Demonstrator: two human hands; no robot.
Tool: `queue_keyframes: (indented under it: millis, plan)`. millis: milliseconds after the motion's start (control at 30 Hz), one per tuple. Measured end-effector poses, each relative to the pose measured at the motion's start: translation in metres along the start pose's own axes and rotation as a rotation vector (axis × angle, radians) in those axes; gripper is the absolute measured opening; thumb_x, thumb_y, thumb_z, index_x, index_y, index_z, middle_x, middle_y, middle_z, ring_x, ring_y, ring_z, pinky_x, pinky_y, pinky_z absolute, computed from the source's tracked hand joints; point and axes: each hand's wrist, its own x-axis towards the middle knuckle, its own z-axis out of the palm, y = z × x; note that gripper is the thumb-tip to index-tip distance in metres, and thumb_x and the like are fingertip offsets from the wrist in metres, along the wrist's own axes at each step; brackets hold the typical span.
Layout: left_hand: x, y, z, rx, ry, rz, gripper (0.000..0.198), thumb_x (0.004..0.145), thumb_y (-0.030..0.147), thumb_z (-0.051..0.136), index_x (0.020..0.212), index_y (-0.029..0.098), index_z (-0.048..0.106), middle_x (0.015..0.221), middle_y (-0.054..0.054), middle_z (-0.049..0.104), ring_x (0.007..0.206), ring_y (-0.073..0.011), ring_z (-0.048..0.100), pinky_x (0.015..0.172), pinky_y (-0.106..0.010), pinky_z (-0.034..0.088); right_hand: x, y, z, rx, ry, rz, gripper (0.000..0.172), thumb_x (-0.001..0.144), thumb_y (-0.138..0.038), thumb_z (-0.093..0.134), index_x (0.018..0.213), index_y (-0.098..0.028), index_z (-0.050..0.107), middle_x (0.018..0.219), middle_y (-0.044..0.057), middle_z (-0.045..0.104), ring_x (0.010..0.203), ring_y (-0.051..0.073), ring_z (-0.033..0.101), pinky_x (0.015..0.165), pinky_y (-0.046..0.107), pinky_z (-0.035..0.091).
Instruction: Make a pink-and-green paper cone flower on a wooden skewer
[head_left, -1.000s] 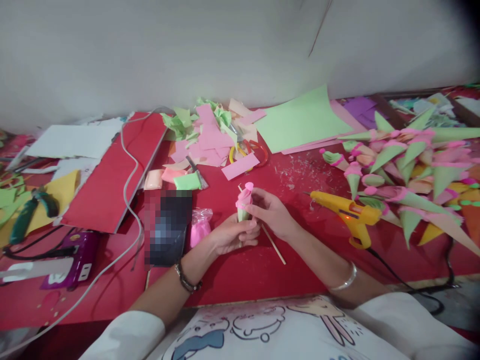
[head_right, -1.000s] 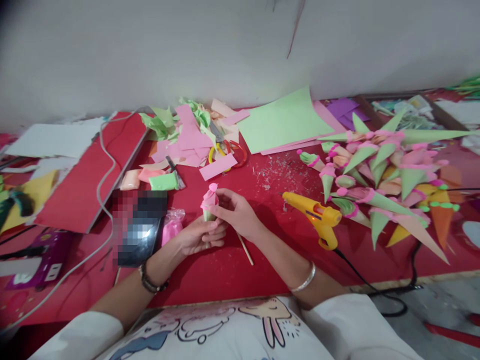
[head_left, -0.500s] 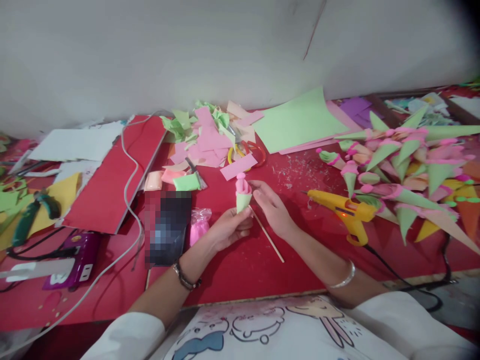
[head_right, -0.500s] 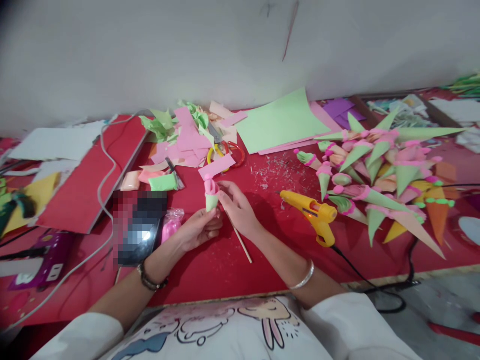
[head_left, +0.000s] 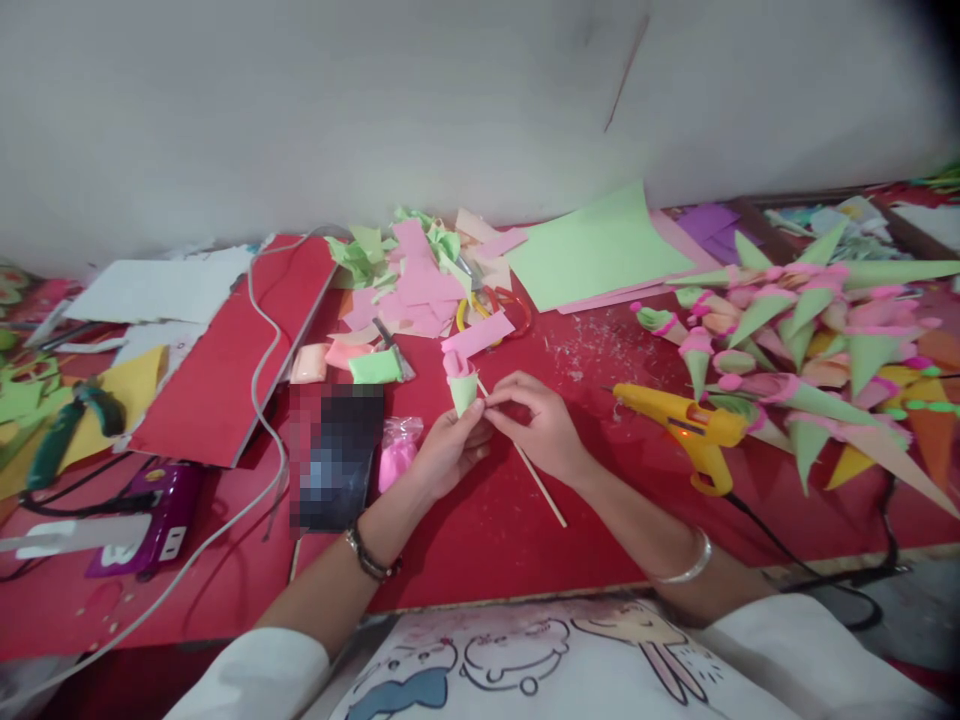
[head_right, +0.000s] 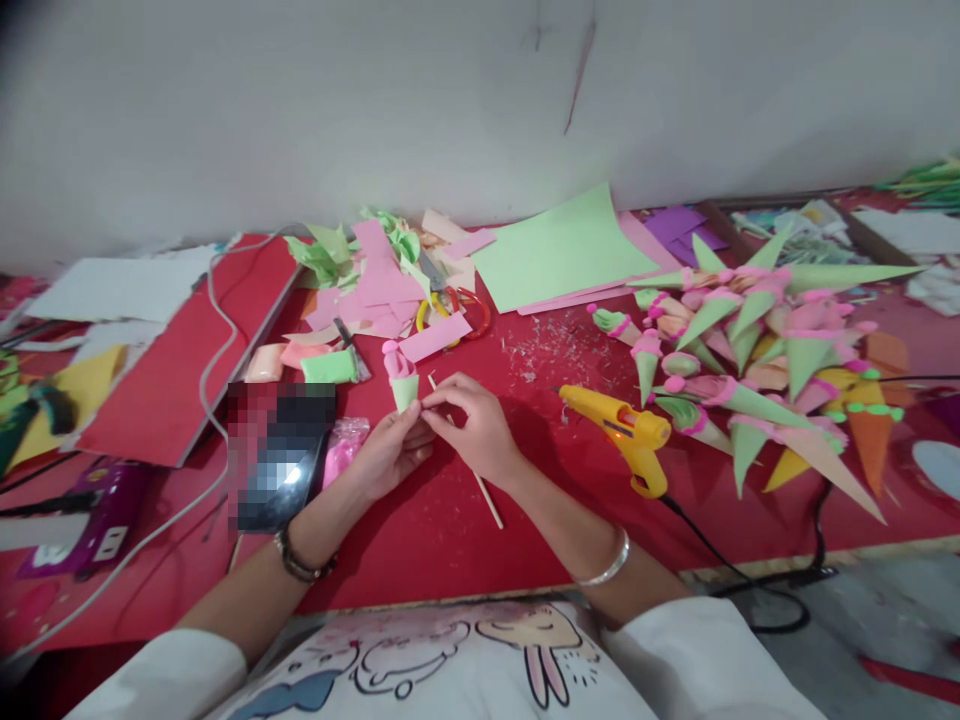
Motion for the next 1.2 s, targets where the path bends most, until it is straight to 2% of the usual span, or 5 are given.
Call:
queue_keyframes:
  millis: [467, 667, 833, 967, 1200]
  plan:
    - [0.000, 0.000, 0.002, -0.016, 0.090, 0.039, 0.034, 0.057, 0.037, 0.075, 0.063, 0.015, 0.048, 0.047, 0.010, 0.031, 0.042, -0.0025, 0.033, 0.044, -0.014, 0.030, 0.000, -0.002, 0.001, -0.060, 0.071, -0.040, 0.008, 0.079, -0.020, 0.052, 0.079, -0.022, 0.060, 0.079, 0.003, 0.058, 0.077, 0.016, 0.056, 0.071, 0.030, 0.044]
    - [-0.001, 0.002, 0.004, -0.027, 0.059, 0.058, 0.036, 0.058, 0.036, 0.074, 0.060, 0.015, 0.045, 0.045, 0.010, 0.028, 0.040, -0.0018, 0.028, 0.039, -0.014, 0.024, 0.002, -0.001, 0.003, 0.119, 0.131, 0.118, 0.008, 0.077, -0.025, 0.054, 0.076, -0.020, 0.059, 0.078, 0.003, 0.059, 0.076, 0.015, 0.057, 0.068, 0.028, 0.046]
    - [-0.001, 0.003, 0.003, -0.027, 0.034, 0.078, 0.039, 0.059, 0.038, 0.073, 0.059, 0.016, 0.041, 0.046, 0.011, 0.026, 0.040, -0.0017, 0.024, 0.038, -0.014, 0.022, 0.006, 0.006, 0.001, 0.297, 0.238, 0.350, 0.012, 0.073, -0.030, 0.059, 0.075, -0.018, 0.058, 0.067, 0.000, 0.059, 0.060, 0.011, 0.055, 0.060, 0.025, 0.047]
    - [-0.001, 0.003, 0.002, -0.019, 0.017, 0.078, 0.035, 0.060, 0.035, 0.073, 0.063, 0.015, 0.045, 0.046, 0.011, 0.025, 0.040, -0.0017, 0.023, 0.038, -0.014, 0.021, 0.006, 0.008, 0.001, 0.363, 0.238, 0.361, 0.013, 0.069, -0.030, 0.062, 0.071, -0.019, 0.056, 0.061, -0.002, 0.057, 0.054, 0.010, 0.052, 0.055, 0.023, 0.045]
    - [-0.002, 0.003, 0.001, -0.004, 0.048, 0.073, 0.034, 0.058, 0.036, 0.074, 0.065, 0.015, 0.049, 0.045, 0.011, 0.026, 0.040, -0.0019, 0.024, 0.039, -0.014, 0.021, 0.000, 0.005, 0.004, 0.344, 0.129, 0.370, 0.016, 0.071, -0.031, 0.061, 0.081, -0.019, 0.064, 0.074, 0.003, 0.066, 0.063, 0.014, 0.059, 0.062, 0.028, 0.049]
